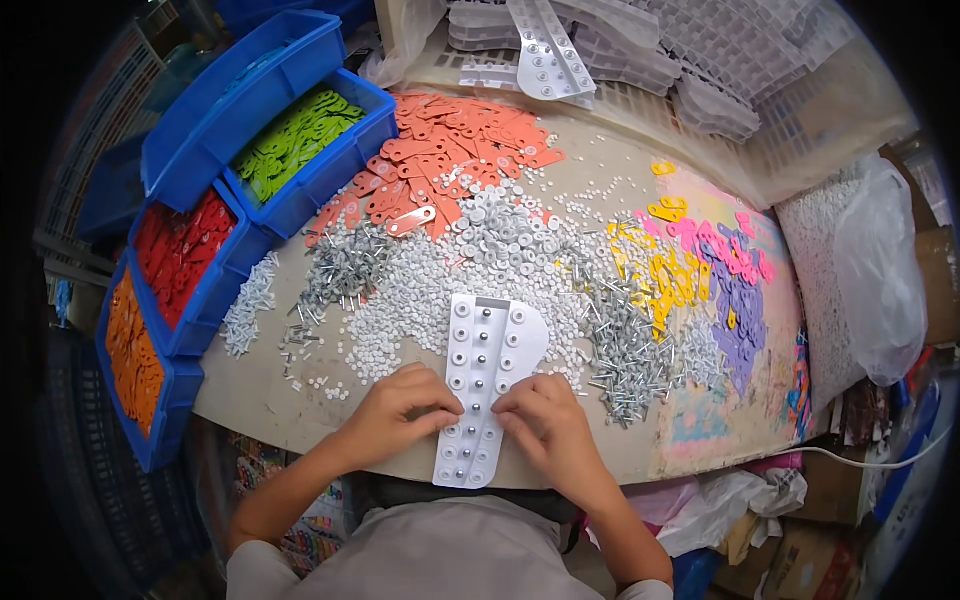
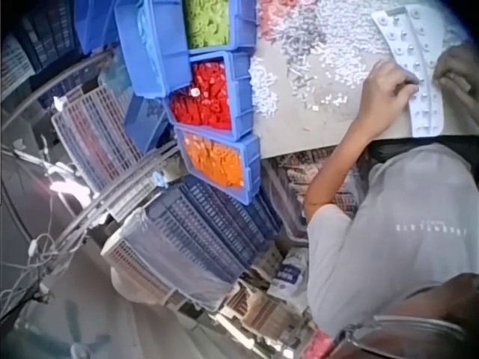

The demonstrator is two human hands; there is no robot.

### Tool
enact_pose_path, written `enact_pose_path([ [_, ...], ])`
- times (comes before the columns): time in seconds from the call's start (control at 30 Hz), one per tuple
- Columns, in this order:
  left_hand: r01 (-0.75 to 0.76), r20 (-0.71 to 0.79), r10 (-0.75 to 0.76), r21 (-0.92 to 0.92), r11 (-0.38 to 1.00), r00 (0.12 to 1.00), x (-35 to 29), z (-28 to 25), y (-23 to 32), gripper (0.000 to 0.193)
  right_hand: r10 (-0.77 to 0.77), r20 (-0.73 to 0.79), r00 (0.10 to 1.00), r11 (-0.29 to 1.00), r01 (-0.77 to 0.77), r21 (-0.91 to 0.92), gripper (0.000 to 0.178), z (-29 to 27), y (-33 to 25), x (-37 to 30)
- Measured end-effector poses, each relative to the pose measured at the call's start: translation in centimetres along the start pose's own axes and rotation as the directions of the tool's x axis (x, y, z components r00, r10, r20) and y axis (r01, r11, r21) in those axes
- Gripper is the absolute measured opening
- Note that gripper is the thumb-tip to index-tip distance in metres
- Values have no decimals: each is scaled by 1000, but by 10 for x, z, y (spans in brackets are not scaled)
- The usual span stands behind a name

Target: Assembling toy xylophones by manually placing colored plastic bars onto white base frames.

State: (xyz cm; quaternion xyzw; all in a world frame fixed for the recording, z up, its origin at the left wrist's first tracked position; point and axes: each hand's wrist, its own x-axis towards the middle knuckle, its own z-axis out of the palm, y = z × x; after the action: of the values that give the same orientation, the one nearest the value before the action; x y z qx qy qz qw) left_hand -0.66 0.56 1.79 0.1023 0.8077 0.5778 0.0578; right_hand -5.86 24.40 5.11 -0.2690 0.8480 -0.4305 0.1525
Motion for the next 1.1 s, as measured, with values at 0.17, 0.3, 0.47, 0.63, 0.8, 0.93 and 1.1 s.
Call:
enact_pose_path([
  [0.17, -50, -130, 67, 133, 990, 989, -4, 17, -11, 11, -9, -16, 1000, 1000, 9, -23, 10, 13, 8, -2],
  [0.3, 122, -157, -126, -35, 992, 979, -5, 24, -4, 12, 62, -58, 996, 998, -64, -20, 9, 22, 9, -4],
  [0.47, -105, -267, 212, 364, 925, 940, -9, 28, -13, 12, -95, -154, 984, 992, 80, -99, 13, 32, 22, -7],
  [0.63, -203, -261, 372, 505, 839, 891, -10, 31, -15, 12, -296, -269, 917, 939, 227, -259, 19, 47, 38, -15],
  [0.8, -214, -198, 298, 358, 909, 934, 9, 8, -11, 9, -319, -271, 908, 931, 247, -268, 19, 45, 38, -13],
  [0.93, -170, -349, 341, 438, 883, 873, 65, -17, -22, 9, -342, -155, 927, 904, 279, -325, 14, 24, 25, -3],
  [1.1, -268, -119, 377, 515, 814, 918, 135, -34, -32, 8, -215, -430, 877, 954, 95, -283, 9, -2, 23, 45],
])
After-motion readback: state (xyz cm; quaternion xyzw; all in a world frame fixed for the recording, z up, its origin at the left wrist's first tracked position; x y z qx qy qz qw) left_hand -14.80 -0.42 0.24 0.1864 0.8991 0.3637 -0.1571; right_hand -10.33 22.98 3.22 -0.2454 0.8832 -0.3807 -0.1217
